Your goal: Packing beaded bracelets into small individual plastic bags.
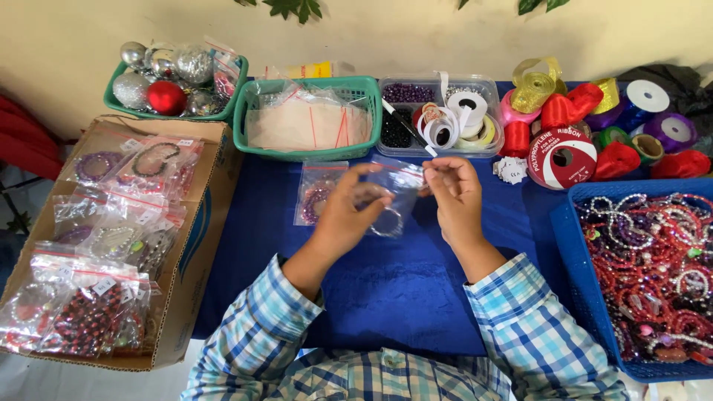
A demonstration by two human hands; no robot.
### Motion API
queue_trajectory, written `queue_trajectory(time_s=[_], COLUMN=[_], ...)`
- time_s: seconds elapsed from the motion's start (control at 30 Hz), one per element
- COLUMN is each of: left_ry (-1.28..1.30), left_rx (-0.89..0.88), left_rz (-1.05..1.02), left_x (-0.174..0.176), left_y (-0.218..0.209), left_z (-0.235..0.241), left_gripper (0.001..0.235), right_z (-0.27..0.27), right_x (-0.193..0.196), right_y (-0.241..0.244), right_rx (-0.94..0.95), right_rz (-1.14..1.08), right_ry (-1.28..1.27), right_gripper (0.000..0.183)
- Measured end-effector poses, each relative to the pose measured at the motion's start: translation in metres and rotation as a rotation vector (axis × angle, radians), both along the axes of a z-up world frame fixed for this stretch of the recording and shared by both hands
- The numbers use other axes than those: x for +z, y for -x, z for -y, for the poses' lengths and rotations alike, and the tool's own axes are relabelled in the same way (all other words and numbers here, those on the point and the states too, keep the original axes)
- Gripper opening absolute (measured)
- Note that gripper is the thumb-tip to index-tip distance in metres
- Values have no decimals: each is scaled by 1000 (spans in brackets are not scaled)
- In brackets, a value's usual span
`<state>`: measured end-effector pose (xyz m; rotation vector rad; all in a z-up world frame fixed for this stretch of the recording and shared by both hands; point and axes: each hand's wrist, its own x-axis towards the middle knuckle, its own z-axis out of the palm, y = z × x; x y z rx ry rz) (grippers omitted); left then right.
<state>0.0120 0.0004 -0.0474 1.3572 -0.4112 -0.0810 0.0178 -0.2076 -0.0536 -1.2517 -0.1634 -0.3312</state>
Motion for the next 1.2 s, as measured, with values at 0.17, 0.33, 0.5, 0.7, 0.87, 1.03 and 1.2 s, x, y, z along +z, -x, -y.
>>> queue_trajectory(time_s=[0.17,0.33,0.5,0.7,0.87,1.03,1.2], left_ry=[0,-68,-516,-956,-1102,-1232,-1262], left_rx=[197,295,490,730,382,261,312], left_rz=[-46,-126,-12,594,527,415,545], left_x=[-7,9,35,30,18,17,33], left_y=[-14,-10,4,18,25,24,22], left_z=[-58,-92,-85,-84,-83,-74,-70], left_gripper=[57,56,65,40,52,83,103], right_z=[4,4,4,6,5,5,5], right_x=[-11,-18,-15,-15,-12,-13,-9], right_y=[-7,-10,-8,-8,-6,-7,-5], right_rx=[-32,-30,-48,-78,-66,-47,-54], right_rz=[-6,6,2,-6,11,25,16], right_ry=[45,75,133,166,168,172,198], right_gripper=[16,17,21,21,20,20,19])
